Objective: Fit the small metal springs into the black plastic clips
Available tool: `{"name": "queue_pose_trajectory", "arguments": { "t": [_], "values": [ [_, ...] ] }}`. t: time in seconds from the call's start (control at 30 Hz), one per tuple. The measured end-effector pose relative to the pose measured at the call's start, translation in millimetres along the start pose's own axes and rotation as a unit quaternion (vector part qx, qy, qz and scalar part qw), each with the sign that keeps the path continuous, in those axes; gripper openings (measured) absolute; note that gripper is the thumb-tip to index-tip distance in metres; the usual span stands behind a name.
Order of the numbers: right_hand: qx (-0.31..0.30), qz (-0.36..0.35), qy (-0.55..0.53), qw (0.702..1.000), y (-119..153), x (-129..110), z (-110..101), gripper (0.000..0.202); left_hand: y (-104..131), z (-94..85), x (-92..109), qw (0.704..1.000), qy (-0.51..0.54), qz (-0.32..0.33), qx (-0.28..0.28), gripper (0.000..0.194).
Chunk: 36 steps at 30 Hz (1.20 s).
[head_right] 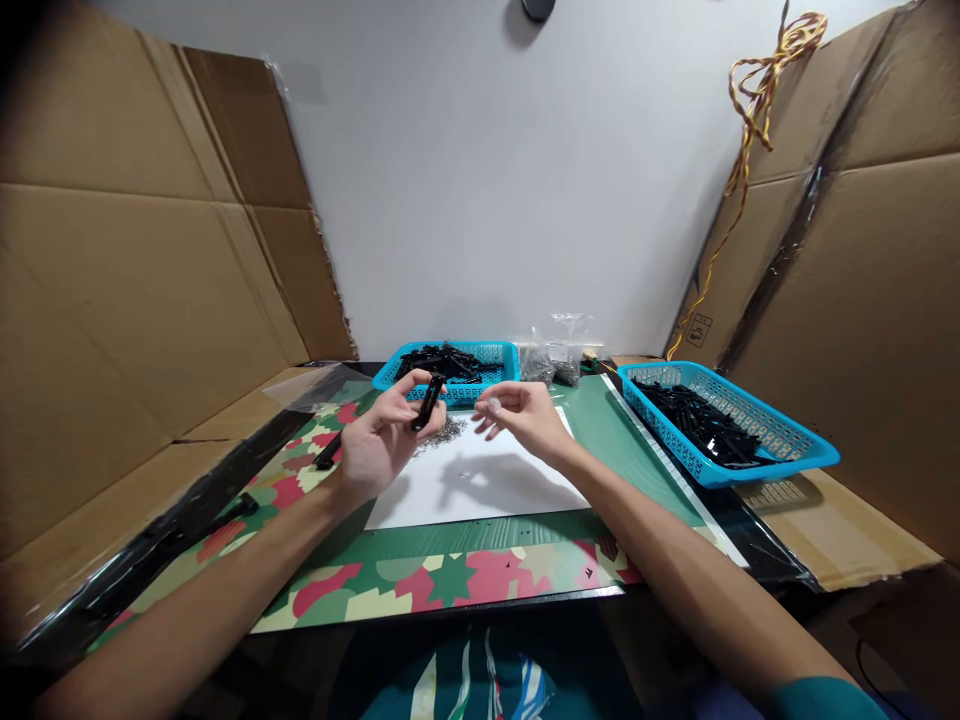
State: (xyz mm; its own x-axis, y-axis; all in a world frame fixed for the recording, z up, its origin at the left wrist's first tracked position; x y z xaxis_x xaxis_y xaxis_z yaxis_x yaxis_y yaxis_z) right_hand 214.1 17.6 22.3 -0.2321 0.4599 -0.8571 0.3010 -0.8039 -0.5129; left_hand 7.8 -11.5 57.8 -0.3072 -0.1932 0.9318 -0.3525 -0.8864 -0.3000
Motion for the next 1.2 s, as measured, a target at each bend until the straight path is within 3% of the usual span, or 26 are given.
{"name": "queue_pose_trajectory", "arguments": {
  "t": [0.1,0.2,0.37,0.63,0.83,1.1,1.2],
  "values": [
    [-0.091,0.002,0.125,0.988,3,5,1,0.034,-3,0.6,-2,0.998,-0.050,-0.012,0.023,0.037],
    [-0.141,-0.027,0.214,0.966,5,11,4,0.020,-6,1.1,-6,0.995,-0.080,-0.020,0.056,0.039],
    [-0.191,-0.028,0.224,0.955,8,20,12,0.013,-11,-1.9,-9,0.989,-0.092,-0.028,0.115,0.043],
    [-0.233,-0.002,0.155,0.960,9,21,17,0.006,-9,-2.9,-8,0.986,-0.056,-0.081,0.137,0.034],
    [-0.256,-0.005,0.152,0.955,9,15,15,0.008,-9,-6.5,-9,0.981,-0.037,-0.154,0.112,0.031],
    [-0.203,-0.043,0.191,0.959,5,5,0,0.003,-9,-9.4,-9,0.976,-0.054,-0.173,0.119,0.025],
    [-0.210,-0.056,0.216,0.952,5,8,-3,0.003,-10,-9.4,-9,0.978,-0.053,-0.167,0.116,0.023]
  ]
}}
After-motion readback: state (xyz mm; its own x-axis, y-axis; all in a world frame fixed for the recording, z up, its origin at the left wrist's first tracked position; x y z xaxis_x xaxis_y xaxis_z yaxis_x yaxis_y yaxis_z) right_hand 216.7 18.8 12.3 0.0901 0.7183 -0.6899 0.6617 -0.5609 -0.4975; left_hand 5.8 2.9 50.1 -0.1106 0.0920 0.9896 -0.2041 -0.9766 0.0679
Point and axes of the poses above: each hand's wrist, its own y-axis away from the middle knuckle, its own z-axis out of the palm, x = y × z, the point moved 1 cm from there along -y, towards the middle knuckle, and after that the axes turned 5 degrees about -z, right-handed, at the moved point
